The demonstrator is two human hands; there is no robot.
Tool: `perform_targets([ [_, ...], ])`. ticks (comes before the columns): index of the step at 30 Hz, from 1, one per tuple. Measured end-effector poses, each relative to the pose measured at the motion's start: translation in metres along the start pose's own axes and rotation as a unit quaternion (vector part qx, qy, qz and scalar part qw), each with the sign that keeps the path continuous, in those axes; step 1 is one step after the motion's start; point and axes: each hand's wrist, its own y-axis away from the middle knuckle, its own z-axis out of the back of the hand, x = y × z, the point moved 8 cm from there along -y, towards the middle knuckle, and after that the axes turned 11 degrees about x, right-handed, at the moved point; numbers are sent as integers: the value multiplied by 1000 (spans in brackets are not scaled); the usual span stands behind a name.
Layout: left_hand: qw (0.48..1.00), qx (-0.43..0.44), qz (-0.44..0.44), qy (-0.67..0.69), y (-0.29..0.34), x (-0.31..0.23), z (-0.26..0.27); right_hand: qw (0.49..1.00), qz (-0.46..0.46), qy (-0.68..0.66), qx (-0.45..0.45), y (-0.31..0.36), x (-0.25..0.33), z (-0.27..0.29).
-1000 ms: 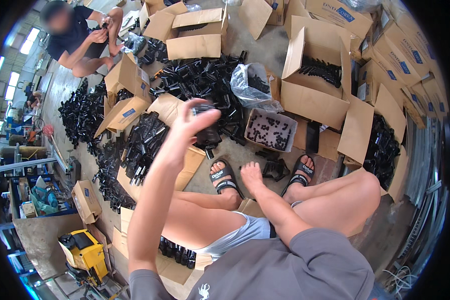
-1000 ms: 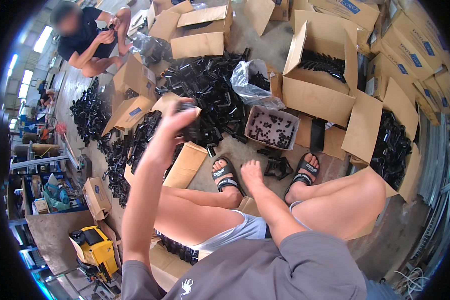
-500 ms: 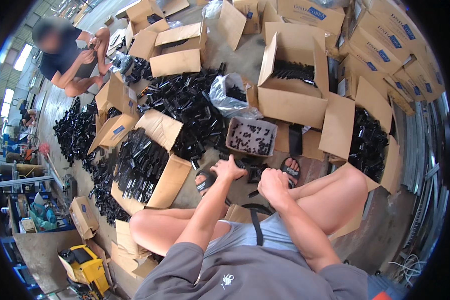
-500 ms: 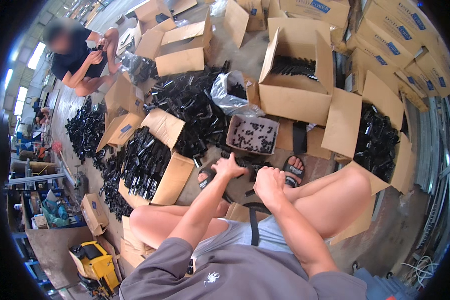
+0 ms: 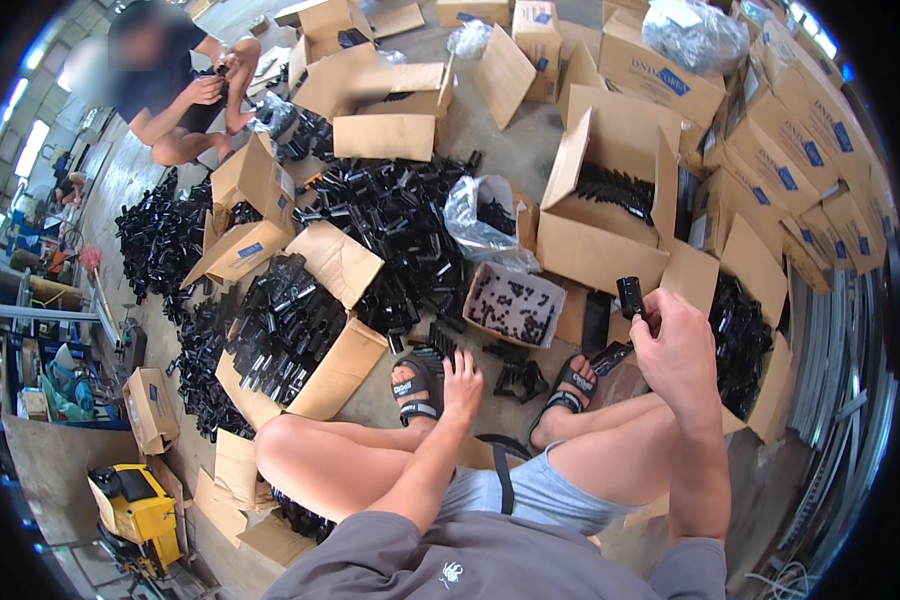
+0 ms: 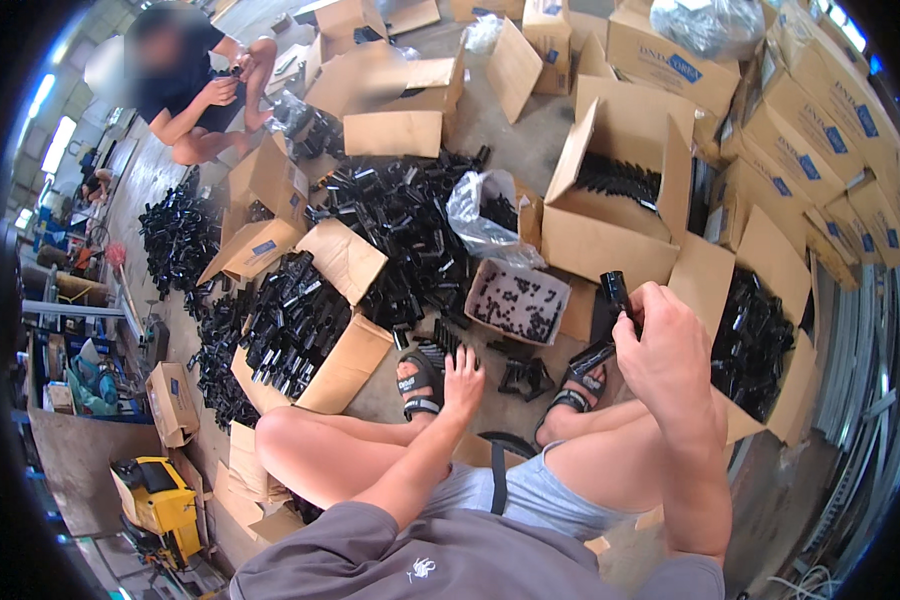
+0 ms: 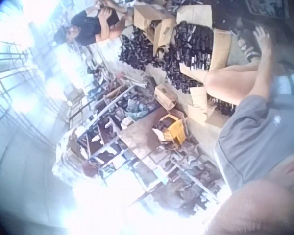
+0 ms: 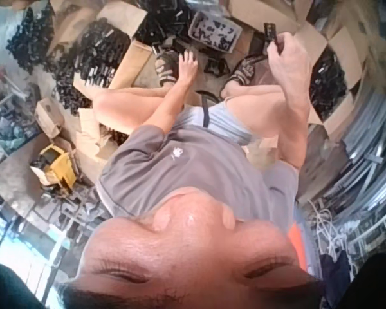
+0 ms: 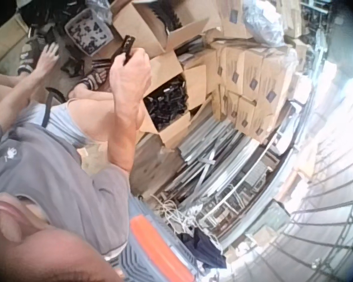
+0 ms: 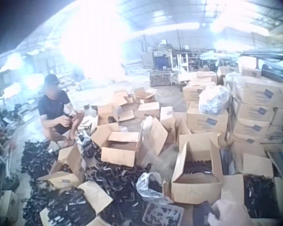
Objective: The person picks up black plastic T-shaped and L-shaped pipe connectors from a pile, rotates them by hand, and places them into cardboard boxes or a plastic bag.
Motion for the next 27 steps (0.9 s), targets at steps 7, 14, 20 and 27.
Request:
perform_targets([
  [7, 970, -19, 226, 92, 31, 20, -8, 998, 48, -25, -34, -14, 15, 9],
  [14, 979, -2, 171, 108, 28, 23, -10, 995, 62, -81, 0, -19, 19, -18],
  [20, 982, 64, 141, 107, 36, 4, -14, 993, 80, -89, -11, -13, 21, -14],
  [27, 965, 57, 182, 178, 37, 13, -9, 992, 83, -91, -4, -10, 17, -14],
])
